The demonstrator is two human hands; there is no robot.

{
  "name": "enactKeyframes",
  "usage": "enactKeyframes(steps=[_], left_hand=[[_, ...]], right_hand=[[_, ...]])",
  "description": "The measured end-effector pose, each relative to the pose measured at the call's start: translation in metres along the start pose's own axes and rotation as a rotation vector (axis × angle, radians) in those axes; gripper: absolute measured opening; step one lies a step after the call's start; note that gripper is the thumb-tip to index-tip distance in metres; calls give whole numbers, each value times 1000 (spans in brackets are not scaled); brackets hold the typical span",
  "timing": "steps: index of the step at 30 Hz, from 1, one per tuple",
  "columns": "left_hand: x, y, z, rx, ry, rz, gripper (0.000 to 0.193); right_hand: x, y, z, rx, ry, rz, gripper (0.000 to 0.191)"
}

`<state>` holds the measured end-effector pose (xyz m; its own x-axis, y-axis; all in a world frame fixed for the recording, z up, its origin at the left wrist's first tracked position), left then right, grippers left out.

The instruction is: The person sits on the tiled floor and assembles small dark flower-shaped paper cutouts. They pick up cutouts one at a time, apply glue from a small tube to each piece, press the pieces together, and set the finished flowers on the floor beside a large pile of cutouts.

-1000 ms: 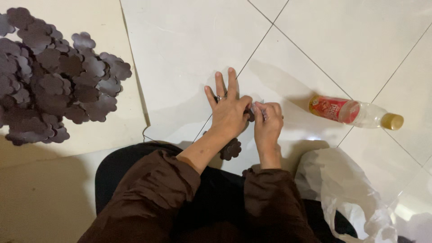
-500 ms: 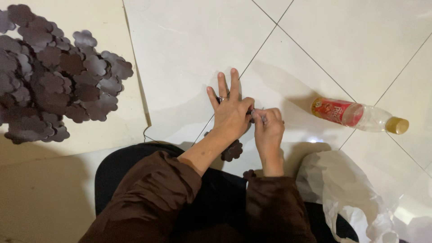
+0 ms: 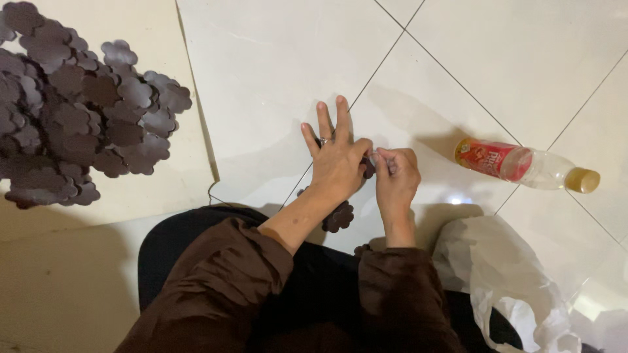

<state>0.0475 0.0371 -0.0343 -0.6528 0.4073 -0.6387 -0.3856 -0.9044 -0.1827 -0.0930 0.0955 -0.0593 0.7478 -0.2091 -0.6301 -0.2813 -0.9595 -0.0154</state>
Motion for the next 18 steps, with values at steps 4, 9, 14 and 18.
enactKeyframes(steps=[4,9,14,18], left_hand=[[1,0,-3,-12,-9,3,18],[4,0,-6,-12,0,-23,23],[5,2,-9,12,43,53,23],[5,4,-10,-52,27,-60,24]], right_hand=[[0,-1,-2,-83,-124,-60,5],[-3,7,-3,10,71,5,7],[3,9,-7,-95,-113,-58,5],[9,10,-11,-82,-80,-48,5]])
Point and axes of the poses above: each hand's wrist, its own y-axis towards the middle knuckle, its own x-axis out of the palm, z = x × y, the point moved 1 cm from there along y, towards the middle knuckle, and after that the axes turned 5 degrees about -z, right-handed, at the moved point
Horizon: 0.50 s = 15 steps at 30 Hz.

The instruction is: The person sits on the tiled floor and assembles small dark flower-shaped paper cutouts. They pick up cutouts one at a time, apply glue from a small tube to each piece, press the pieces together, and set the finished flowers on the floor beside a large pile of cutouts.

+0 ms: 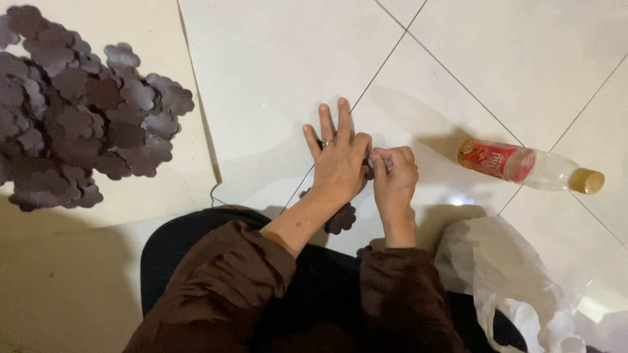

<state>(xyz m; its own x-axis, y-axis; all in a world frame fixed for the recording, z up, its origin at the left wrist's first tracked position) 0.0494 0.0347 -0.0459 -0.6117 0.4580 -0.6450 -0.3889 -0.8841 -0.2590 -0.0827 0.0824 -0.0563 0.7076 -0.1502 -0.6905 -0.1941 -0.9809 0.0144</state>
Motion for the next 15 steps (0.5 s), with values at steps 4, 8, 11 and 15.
enactKeyframes(steps=[4,8,11,15], left_hand=[[-2,0,0,17,-7,40,23],[-2,-2,0,29,17,83,19],[0,1,-1,-6,0,-10,22],[-4,-2,0,75,61,158,18]], right_hand=[[1,2,-4,-12,-21,-12,5],[2,1,-4,-40,-71,5,6],[5,0,0,-28,-44,30,7],[4,1,6,-210,-231,35,8]])
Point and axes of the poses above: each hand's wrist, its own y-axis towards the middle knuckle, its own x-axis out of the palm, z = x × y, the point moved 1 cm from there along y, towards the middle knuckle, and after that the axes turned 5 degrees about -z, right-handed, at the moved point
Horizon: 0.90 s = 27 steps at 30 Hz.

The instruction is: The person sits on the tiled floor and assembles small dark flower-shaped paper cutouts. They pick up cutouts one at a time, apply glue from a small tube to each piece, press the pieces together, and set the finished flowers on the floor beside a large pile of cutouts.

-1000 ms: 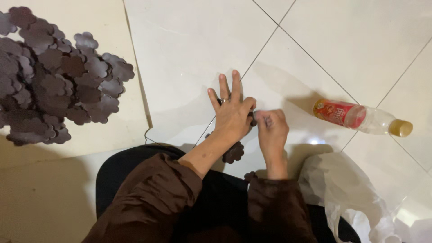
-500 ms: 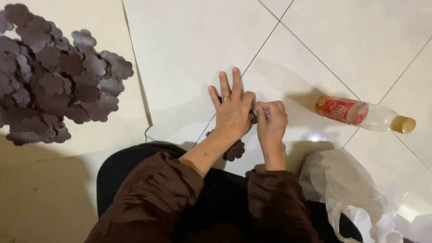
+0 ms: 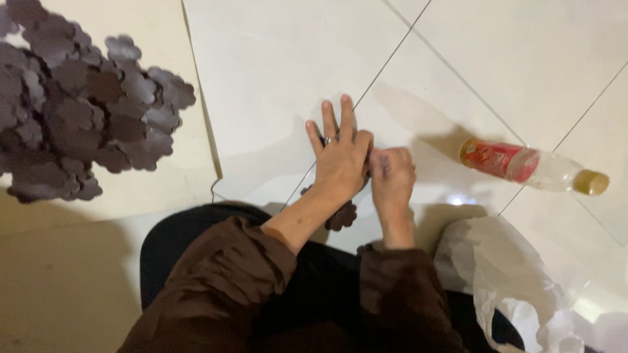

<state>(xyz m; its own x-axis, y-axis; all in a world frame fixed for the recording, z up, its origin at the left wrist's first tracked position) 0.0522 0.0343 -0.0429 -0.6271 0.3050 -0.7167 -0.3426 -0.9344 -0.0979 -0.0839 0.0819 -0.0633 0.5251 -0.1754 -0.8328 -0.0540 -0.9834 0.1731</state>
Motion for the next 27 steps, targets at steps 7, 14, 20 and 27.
enactKeyframes(steps=[7,14,20,27], left_hand=[[-1,-2,2,-47,-48,-146,14],[0,-4,0,3,-48,-66,13],[2,-3,-1,-11,-45,-77,13],[4,-6,0,68,-73,29,20]], right_hand=[[-28,3,15,337,184,86,10],[-28,-3,6,349,233,-67,20],[-22,-4,8,265,265,-70,13],[-14,-10,-1,76,110,-21,8]])
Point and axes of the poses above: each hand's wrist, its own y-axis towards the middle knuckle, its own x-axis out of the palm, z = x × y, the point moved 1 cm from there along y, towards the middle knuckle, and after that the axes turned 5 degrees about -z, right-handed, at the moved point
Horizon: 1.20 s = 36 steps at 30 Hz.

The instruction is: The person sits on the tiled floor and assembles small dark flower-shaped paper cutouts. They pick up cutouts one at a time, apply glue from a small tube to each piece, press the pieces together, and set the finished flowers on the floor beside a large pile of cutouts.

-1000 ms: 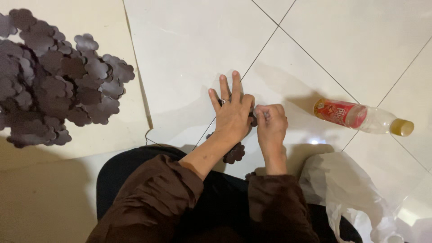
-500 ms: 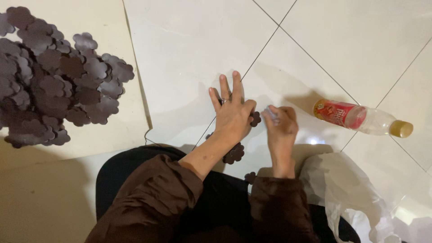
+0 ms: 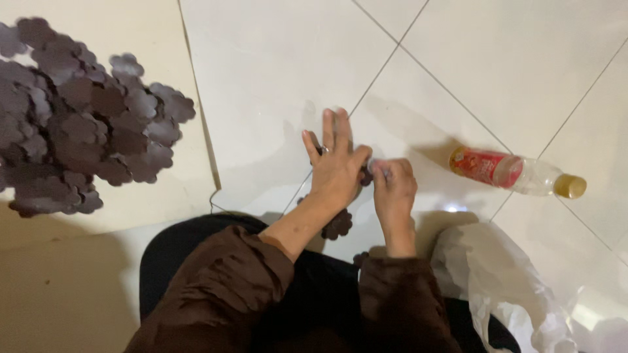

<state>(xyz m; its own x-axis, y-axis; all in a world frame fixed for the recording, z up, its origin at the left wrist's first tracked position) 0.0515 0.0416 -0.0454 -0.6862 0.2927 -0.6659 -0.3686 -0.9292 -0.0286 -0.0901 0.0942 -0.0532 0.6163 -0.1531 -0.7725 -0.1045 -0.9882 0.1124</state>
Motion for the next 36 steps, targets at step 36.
enactKeyframes(steps=[36], left_hand=[[-13,0,1,-1,112,-98,9]], right_hand=[[-5,-6,-4,189,131,-98,12]])
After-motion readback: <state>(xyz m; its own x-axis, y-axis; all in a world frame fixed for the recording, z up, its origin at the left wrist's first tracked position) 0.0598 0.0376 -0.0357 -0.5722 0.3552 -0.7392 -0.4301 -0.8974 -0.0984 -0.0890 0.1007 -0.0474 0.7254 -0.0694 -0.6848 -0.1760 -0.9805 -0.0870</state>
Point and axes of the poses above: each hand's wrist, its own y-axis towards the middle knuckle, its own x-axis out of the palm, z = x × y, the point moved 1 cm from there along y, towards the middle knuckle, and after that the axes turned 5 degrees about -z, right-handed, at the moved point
